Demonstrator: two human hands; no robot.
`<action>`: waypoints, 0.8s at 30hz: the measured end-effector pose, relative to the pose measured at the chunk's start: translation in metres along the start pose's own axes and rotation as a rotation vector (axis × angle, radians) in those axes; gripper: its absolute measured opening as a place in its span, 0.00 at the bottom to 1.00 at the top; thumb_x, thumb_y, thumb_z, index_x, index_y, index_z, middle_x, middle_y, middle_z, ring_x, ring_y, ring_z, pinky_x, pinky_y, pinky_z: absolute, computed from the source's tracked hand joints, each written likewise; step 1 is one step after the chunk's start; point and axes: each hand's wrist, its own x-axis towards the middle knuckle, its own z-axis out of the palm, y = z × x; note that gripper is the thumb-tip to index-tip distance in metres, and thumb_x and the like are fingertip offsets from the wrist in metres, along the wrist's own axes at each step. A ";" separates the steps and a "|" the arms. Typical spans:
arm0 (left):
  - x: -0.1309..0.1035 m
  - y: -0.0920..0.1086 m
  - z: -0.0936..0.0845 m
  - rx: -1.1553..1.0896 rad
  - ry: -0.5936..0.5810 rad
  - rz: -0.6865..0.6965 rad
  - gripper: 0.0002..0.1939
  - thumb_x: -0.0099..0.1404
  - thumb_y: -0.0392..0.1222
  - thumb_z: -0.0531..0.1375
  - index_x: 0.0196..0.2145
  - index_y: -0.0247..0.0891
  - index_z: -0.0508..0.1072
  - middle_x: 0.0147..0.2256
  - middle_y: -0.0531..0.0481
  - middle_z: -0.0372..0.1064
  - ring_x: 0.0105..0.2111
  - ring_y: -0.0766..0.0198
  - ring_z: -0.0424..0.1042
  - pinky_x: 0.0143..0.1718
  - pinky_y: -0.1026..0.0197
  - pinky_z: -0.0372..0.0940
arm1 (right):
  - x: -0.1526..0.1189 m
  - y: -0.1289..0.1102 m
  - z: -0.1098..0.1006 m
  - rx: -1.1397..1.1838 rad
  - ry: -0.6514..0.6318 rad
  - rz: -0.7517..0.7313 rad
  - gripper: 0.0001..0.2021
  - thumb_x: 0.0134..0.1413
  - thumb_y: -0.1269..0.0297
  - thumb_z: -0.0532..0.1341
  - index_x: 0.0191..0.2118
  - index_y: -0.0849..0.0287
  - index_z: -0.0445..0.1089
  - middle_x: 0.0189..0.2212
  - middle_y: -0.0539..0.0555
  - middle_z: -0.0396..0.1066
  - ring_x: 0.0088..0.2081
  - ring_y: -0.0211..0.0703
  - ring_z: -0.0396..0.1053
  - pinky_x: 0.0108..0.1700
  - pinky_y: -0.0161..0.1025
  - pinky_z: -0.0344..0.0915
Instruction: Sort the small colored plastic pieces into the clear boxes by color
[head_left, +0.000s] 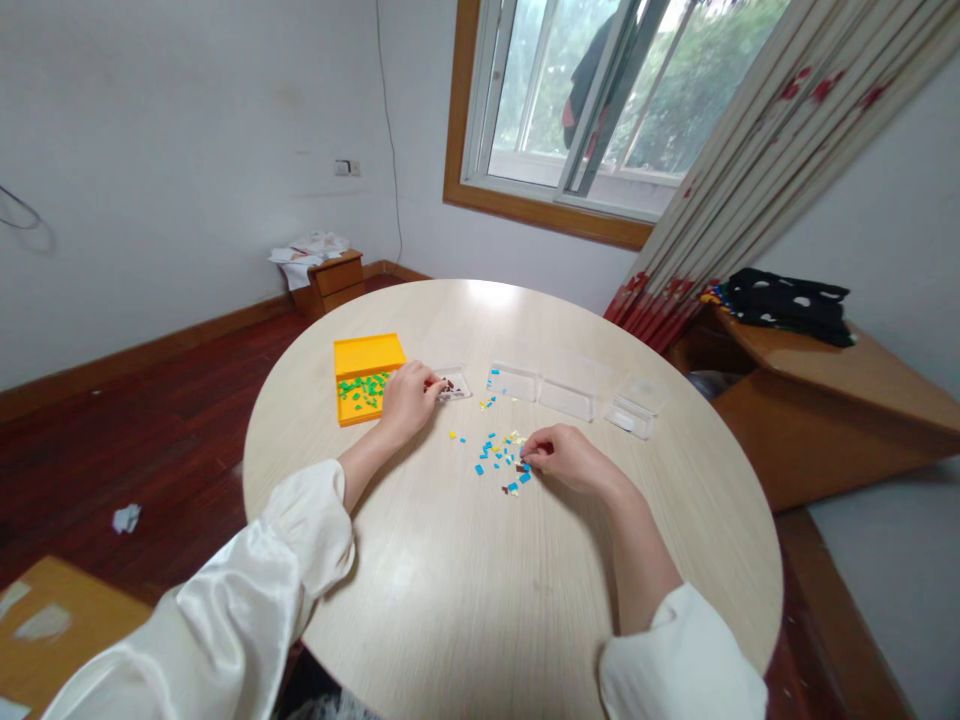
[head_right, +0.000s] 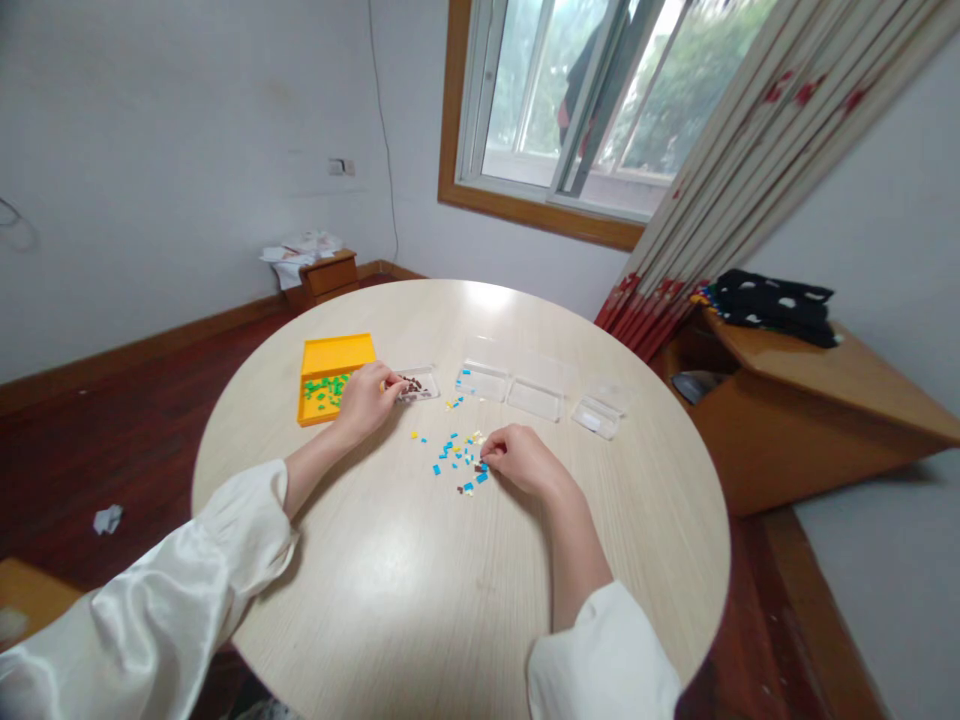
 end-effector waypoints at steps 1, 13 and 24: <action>0.000 0.000 0.000 -0.004 0.000 0.000 0.10 0.62 0.41 0.57 0.25 0.36 0.71 0.30 0.48 0.69 0.34 0.60 0.65 0.36 0.59 0.57 | 0.000 -0.001 0.000 -0.004 -0.006 -0.002 0.11 0.41 0.73 0.54 0.26 0.63 0.75 0.20 0.51 0.69 0.23 0.34 0.60 0.27 0.32 0.54; -0.009 0.012 0.001 -0.109 -0.047 0.074 0.09 0.60 0.39 0.60 0.24 0.35 0.71 0.28 0.49 0.67 0.31 0.63 0.65 0.35 0.60 0.57 | 0.000 0.005 0.001 -0.002 -0.015 -0.097 0.11 0.42 0.72 0.56 0.28 0.62 0.76 0.22 0.50 0.68 0.24 0.34 0.59 0.27 0.32 0.53; -0.011 0.017 0.002 -0.144 -0.063 0.115 0.17 0.61 0.41 0.59 0.17 0.36 0.62 0.23 0.52 0.62 0.26 0.65 0.61 0.31 0.62 0.54 | 0.001 0.002 0.002 -0.013 -0.067 -0.039 0.08 0.43 0.70 0.57 0.26 0.63 0.74 0.18 0.47 0.60 0.23 0.33 0.55 0.26 0.32 0.51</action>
